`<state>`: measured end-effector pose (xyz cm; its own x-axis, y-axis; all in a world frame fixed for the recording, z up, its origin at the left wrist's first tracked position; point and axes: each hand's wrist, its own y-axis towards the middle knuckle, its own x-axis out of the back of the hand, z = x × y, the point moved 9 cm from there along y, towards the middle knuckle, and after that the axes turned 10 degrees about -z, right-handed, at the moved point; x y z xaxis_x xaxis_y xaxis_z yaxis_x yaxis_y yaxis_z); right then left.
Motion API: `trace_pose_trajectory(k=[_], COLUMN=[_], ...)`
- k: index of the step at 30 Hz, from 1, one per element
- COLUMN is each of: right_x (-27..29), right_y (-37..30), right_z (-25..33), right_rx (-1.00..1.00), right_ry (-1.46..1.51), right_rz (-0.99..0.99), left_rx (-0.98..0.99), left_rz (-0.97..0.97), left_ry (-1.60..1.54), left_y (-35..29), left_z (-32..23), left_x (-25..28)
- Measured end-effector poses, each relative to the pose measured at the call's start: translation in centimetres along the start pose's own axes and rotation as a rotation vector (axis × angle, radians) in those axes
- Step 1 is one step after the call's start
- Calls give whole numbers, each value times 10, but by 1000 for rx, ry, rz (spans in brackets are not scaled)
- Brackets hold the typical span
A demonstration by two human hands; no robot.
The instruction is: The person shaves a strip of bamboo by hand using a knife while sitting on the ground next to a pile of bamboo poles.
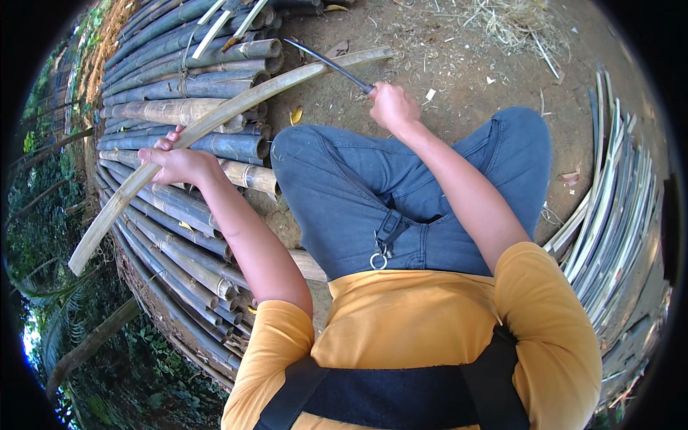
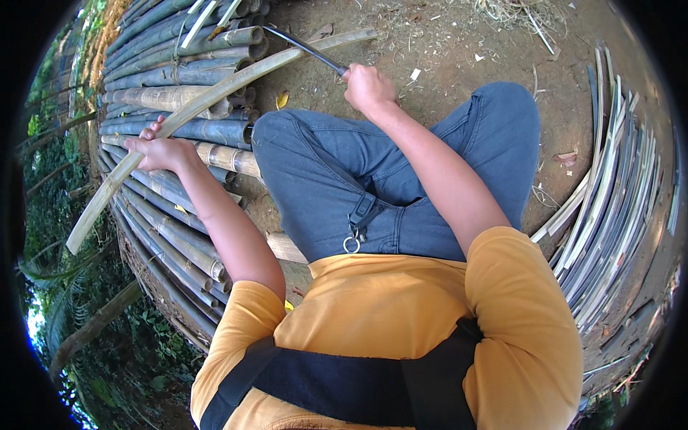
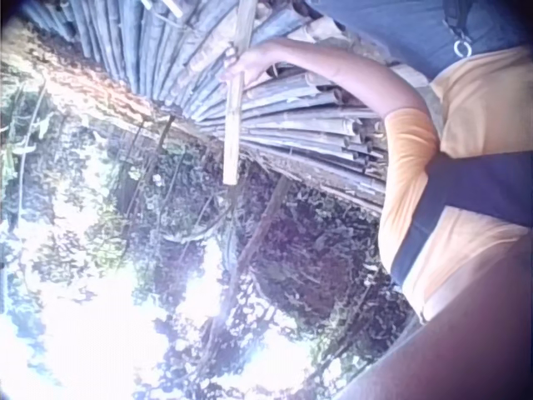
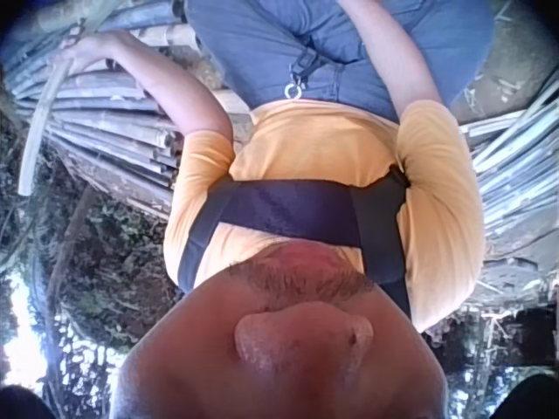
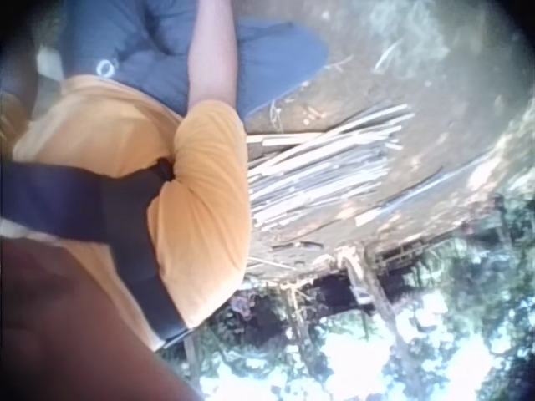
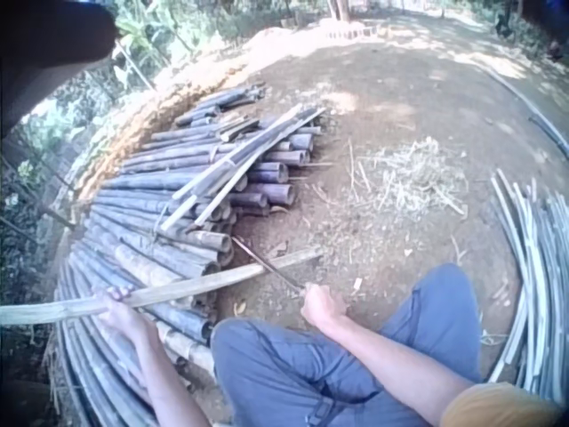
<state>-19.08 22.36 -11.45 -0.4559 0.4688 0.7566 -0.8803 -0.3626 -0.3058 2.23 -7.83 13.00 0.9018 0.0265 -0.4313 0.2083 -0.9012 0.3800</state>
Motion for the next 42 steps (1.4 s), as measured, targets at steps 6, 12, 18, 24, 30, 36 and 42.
trace_pose_trajectory(k=[6,12,18,24,30,36,42], right_x=[-15,-26,-13,8,6,-1,11], right_y=[37,68,53,39,17,0,-14], right_z=[-77,-147,-144,-111,-70,-58,-38], right_rx=[-192,-314,-396,-363,-163,-63,-41], right_ry=[-48,-157,-45,145,209,275,297], right_rz=[-59,-140,-181,-179,-91,-116,-100], left_rx=[38,70,87,154,97,6,-191], left_rz=[-133,-72,18,230,417,508,318], left_ry=[-6,17,59,6,178,112,173], left_y=[-7,8,10,13,-8,-35,-55], left_z=[-3,13,19,20,-2,-36,-56], left_x=[12,21,20,-4,-37,-65,-78])
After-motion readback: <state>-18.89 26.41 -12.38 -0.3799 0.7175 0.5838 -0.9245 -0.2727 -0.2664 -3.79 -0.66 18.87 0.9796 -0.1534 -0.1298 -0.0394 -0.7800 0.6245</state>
